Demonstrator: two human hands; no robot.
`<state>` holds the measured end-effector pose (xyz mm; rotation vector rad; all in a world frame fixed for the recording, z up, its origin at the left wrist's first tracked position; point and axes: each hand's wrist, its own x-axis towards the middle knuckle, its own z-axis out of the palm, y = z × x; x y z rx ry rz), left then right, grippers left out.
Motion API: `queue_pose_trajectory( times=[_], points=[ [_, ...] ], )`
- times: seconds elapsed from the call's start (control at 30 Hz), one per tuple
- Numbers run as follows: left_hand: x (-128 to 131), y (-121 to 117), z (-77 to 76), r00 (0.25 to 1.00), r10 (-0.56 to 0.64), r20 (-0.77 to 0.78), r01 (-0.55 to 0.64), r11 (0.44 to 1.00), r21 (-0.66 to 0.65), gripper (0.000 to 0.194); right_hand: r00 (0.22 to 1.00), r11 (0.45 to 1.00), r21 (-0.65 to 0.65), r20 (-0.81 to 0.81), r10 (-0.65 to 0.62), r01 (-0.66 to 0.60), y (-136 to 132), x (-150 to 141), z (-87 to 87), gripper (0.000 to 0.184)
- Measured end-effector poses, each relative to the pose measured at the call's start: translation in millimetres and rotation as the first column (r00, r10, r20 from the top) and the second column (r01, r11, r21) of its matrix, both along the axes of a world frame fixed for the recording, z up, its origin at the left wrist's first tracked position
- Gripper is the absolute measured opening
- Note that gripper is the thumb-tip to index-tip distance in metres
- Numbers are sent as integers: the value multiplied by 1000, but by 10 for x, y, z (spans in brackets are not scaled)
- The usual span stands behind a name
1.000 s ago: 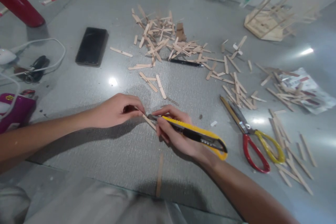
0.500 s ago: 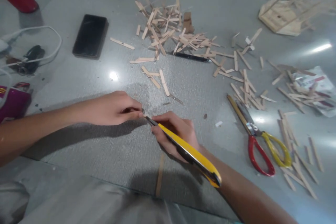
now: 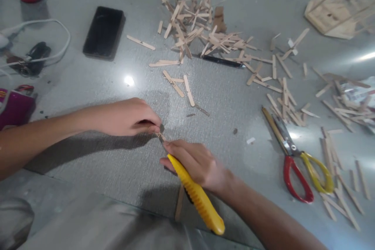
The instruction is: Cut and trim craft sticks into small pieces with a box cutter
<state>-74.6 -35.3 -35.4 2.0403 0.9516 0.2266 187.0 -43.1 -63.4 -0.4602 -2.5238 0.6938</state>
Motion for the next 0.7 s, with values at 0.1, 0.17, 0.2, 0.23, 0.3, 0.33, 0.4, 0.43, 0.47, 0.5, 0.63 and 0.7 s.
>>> queue_pose_trajectory(
  times=[0.1, 0.17, 0.2, 0.23, 0.3, 0.33, 0.4, 0.43, 0.47, 0.5, 0.63, 0.7],
  points=[
    [-1, -1, -13, 1000, -5, 9, 5, 1000, -15, 38, 999, 984, 172, -15, 51, -48, -14, -41, -12, 23],
    [-3, -4, -23, 1000, -5, 11, 5, 1000, -11, 38, 998, 979, 199, -15, 54, -50, -10, -63, -10, 20],
    [-4, -5, -27, 1000, -4, 13, 4, 1000, -5, 38, 998, 977, 206, -17, 53, -49, -8, -71, -7, 19],
    [-4, -7, -29, 1000, -3, 18, 3, 1000, 1, 38, 998, 976, 211, -17, 54, -49, -5, -75, -2, 18],
    [-1, -9, -31, 1000, 1, 26, -1, 1000, 5, 38, 999, 974, 223, -6, 47, -45, -2, -81, 8, 17],
    [2, -10, -30, 1000, 4, 30, -5, 1000, 7, 38, 999, 972, 230, 5, 40, -40, 0, -83, 12, 16],
    [8, -11, -28, 999, 11, 33, -12, 1000, 14, 38, 999, 967, 252, 18, 39, -43, 6, -93, 16, 16],
    [11, -12, -28, 999, 12, 33, -12, 1000, 19, 37, 999, 962, 270, 17, 49, -52, 9, -101, 15, 15],
    [14, -12, -27, 999, 12, 31, -13, 1000, 26, 37, 998, 955, 289, 13, 67, -68, 14, -110, 12, 15],
    [17, -13, -27, 1000, 12, 27, -13, 999, 34, 36, 996, 948, 307, 11, 86, -86, 18, -119, 8, 16],
    [21, -22, -32, 1000, 1, -4, 0, 999, 52, 33, 994, 934, 340, 32, 102, -107, 33, -138, -4, 19],
    [21, -27, -37, 1000, 1, -8, -1, 999, 55, 32, 994, 937, 334, 37, 99, -106, 39, -133, 0, 21]
  ],
)
